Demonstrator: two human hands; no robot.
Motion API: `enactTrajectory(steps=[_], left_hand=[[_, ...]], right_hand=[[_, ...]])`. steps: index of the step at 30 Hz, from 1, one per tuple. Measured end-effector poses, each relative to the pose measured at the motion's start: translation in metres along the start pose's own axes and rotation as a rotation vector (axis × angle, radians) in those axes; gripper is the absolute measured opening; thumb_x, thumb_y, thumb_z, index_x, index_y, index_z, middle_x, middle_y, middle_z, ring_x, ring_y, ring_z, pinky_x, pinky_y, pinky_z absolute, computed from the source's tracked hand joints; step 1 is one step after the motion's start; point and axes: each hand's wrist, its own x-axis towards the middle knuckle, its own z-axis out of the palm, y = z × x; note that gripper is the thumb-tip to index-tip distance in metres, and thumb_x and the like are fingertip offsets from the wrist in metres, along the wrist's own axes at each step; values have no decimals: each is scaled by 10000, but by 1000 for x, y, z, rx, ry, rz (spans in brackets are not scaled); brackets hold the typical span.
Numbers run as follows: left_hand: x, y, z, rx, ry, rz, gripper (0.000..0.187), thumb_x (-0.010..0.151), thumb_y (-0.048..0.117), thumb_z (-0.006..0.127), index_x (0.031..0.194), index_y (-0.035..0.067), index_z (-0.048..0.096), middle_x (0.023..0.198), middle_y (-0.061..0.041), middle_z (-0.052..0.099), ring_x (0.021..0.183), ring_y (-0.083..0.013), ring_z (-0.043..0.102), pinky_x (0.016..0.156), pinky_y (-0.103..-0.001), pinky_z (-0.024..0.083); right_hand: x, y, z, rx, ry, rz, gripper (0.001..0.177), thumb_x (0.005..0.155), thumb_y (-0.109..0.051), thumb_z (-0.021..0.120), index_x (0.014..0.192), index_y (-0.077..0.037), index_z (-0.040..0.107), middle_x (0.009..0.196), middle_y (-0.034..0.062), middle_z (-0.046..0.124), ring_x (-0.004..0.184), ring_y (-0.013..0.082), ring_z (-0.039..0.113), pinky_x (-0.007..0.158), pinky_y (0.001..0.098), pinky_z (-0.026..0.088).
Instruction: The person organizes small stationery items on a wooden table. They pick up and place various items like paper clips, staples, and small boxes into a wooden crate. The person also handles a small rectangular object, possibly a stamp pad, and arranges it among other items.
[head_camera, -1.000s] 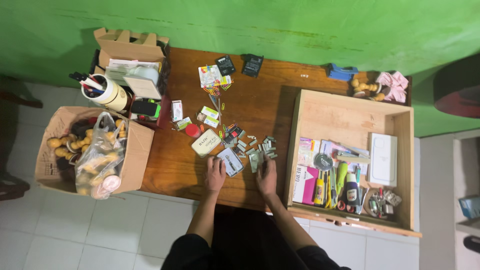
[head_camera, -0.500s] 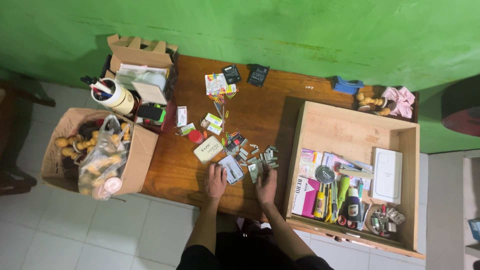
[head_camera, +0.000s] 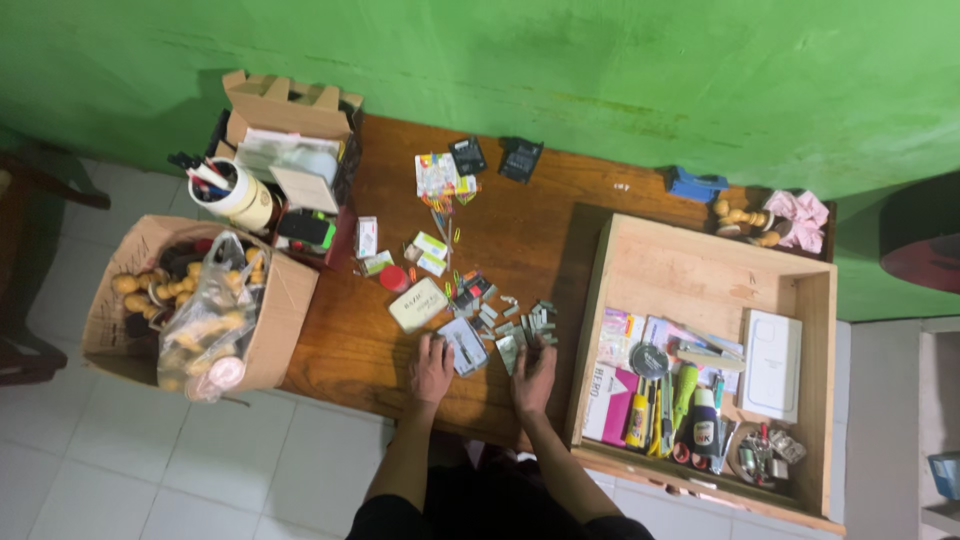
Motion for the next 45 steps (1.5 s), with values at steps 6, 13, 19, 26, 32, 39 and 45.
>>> enactTrajectory(steps=[6,13,19,26,32,39,45], left_hand=[[-4,3,2,110,-84,-123,259,945,347,667,1105,143,677,1248,-157,654,830,-407,667,687,-519,548],[2,-2,-7,-230,-59,-43,268,990,260,656,1163,58,626,1154,-183,617,919,-398,674,700,-465,553],[16,-22,-8,-406,-90,74,165,1029,161,627,1149,49,607,1085,-185,605,912,-380,670,720,-434,545],[21,-33,0,-385,-84,55,133,1017,119,609,1129,46,607,1072,-203,619,896,-397,674,694,-453,543],[30,-37,3,-394,-93,46,122,1012,113,625,1113,50,602,1036,-201,636,916,-411,664,719,-475,546],[28,-38,-6,-394,-101,-18,147,983,134,661,1105,55,643,978,-187,680,864,-388,679,712,-459,551],[44,-35,-29,-489,-79,62,163,971,95,650,1113,20,619,997,-176,672,885,-380,675,743,-439,558]], right_hand=[[2,-7,7,-47,80,-71,227,1009,-194,664,1139,-8,647,1058,186,626,943,342,648,837,419,529],[16,-18,8,-180,47,150,265,1091,-237,599,996,-12,703,998,181,622,879,371,627,797,442,496],[39,-28,20,-170,137,-180,207,948,-185,680,1087,-38,723,1034,207,633,926,399,630,801,455,509],[75,-65,43,-313,16,-187,207,913,-138,688,1104,-83,745,1017,212,656,953,410,629,843,507,491],[74,-74,72,-509,1,-249,117,903,-160,688,991,-117,753,930,149,688,942,381,629,839,509,438],[64,-67,92,-404,44,-324,124,945,-137,699,1039,-71,747,937,169,673,912,387,621,822,499,445],[80,-103,133,-243,-93,-499,198,895,-128,780,1084,-70,756,977,159,671,944,363,622,825,422,496]])
